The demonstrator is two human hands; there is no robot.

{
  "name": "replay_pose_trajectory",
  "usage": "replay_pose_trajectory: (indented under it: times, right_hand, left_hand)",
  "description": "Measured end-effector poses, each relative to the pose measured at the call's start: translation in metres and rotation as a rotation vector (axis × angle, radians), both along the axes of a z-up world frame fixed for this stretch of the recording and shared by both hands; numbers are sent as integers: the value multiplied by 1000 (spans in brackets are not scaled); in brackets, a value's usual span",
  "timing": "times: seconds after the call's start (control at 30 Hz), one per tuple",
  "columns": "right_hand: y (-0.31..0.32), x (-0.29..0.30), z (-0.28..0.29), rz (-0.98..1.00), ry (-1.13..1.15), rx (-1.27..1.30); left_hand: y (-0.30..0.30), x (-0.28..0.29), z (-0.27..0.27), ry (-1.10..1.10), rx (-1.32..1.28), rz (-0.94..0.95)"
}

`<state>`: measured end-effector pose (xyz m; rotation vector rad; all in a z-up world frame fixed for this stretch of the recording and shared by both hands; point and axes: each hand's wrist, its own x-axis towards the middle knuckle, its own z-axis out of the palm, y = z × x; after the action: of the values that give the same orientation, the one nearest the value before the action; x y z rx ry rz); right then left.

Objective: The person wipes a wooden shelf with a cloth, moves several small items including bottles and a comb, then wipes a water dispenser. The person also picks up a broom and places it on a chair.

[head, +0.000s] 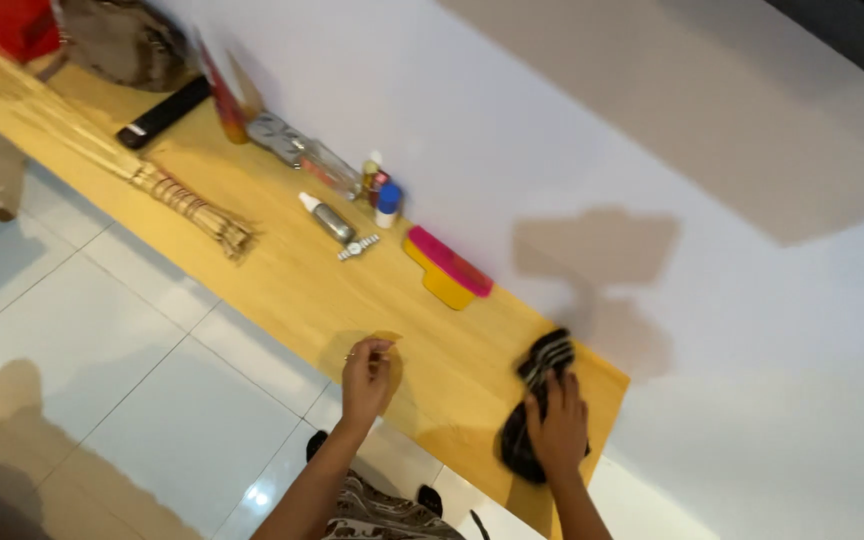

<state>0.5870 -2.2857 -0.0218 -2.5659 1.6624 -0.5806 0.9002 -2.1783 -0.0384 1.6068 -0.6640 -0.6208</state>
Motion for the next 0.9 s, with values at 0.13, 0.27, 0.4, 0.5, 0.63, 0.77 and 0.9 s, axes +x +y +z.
replay_pose_trajectory:
  times: [0.13, 0.27, 0.4, 0.5, 0.63, 0.77, 0.9]
  right_hand:
    - [-13, 37, -11, -179, 9, -68]
    - [38, 83, 12, 115, 51, 92]
    - [77, 46, 34, 333, -38, 154]
    - [42, -12, 8, 160, -79, 36]
    - [3, -34, 0, -50, -71, 15]
    - [1, -22, -14, -127, 9, -41]
    - [-8, -4, -19, -61, 57, -18]
  left_hand:
    - [-39, -25, 8, -235, 2, -112]
    - [-100, -36, 22, -658, -137, -241]
    - [-154, -39, -3, -913, 38, -366]
    - [-163, -31, -37, -991, 250, -442]
    - [-108, -27, -33, -1084, 211, -420]
    - [-52, -15, -22, -1103, 147, -408]
    - [-19, -9, -11, -1041, 139, -460]
